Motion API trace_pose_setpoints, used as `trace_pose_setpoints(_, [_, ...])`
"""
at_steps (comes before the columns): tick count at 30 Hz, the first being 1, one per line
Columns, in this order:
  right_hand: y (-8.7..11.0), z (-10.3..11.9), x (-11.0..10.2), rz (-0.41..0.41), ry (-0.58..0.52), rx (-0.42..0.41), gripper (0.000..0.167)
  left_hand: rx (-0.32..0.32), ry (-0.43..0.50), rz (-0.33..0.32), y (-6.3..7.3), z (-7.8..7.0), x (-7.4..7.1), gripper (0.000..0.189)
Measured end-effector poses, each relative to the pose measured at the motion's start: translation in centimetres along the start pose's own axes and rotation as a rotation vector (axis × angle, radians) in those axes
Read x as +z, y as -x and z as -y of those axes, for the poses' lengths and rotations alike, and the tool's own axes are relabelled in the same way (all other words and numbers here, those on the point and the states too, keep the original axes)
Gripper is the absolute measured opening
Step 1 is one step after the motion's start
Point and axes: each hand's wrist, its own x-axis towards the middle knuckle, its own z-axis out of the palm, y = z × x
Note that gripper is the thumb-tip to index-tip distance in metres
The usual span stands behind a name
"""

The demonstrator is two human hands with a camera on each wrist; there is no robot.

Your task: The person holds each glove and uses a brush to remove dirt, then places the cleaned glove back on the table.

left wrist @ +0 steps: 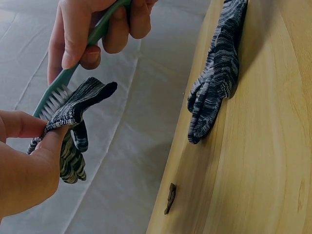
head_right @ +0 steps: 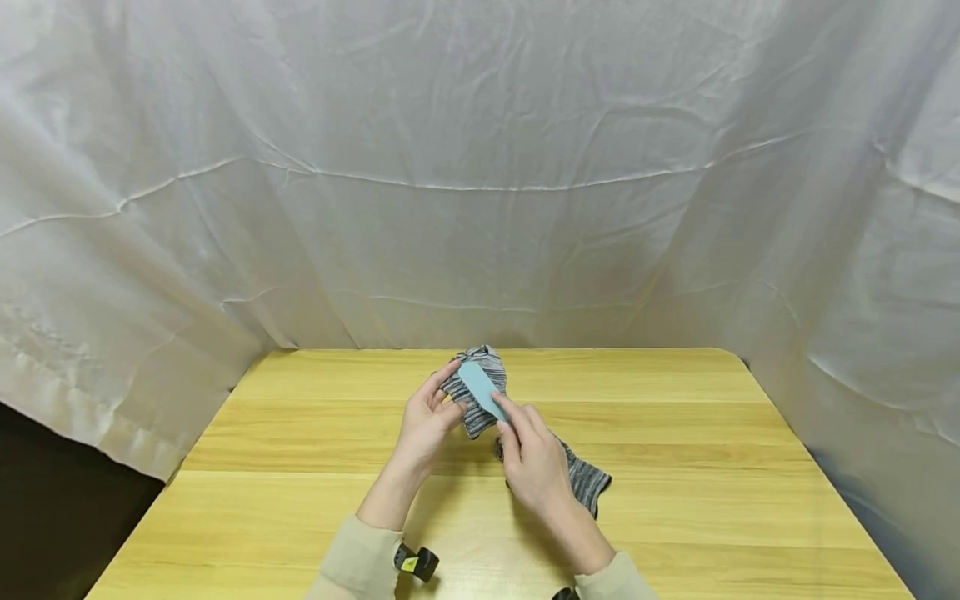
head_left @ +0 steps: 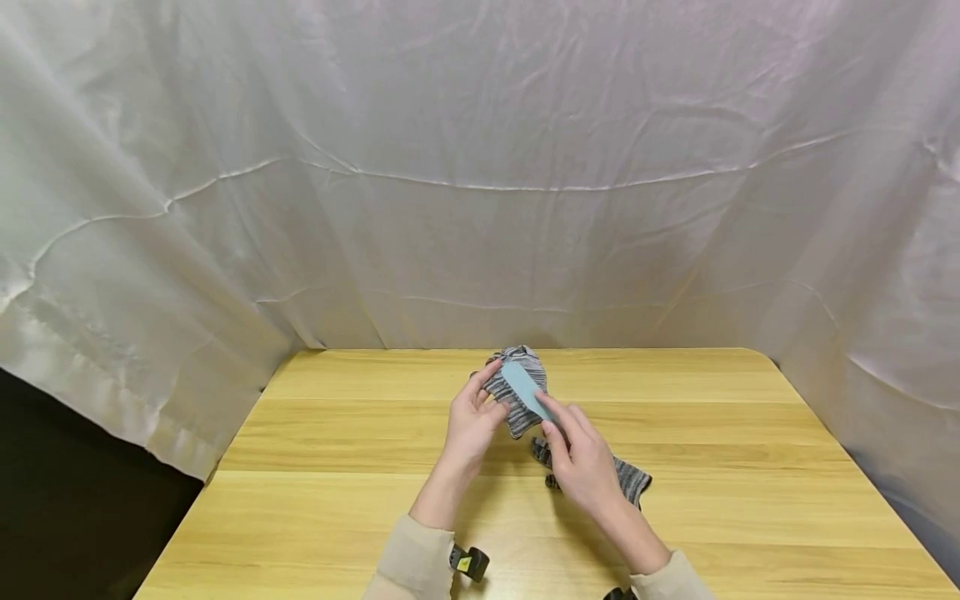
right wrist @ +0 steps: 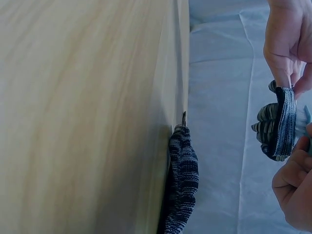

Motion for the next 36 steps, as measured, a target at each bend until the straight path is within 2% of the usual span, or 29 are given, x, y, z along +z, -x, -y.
trace_pose_setpoints(11, [-0.09, 0.06, -0.18, -0.015, 0.016, 0.027, 0.045, 0.000, 0.006, -0.010, 0.02, -0.09, -0.02, 0.070])
trace_pose_setpoints(19, [-0.25, -0.15, -0.41, -0.022, 0.029, 0.098, 0.045, 0.001, 0.019, -0.009, -0.05, -0.08, -0.12, 0.071])
trace_pose_setpoints(28, [-0.23, -0.49, -0.29, -0.050, 0.046, 0.070, 0.044, -0.002, 0.017, 0.000, -0.07, -0.06, -0.14, 0.071])
trace_pose_setpoints(36, [-0.22, -0.64, -0.21, -0.065, 0.064, 0.086, 0.044, 0.005, 0.017, 0.013, -0.09, -0.01, -0.13, 0.071])
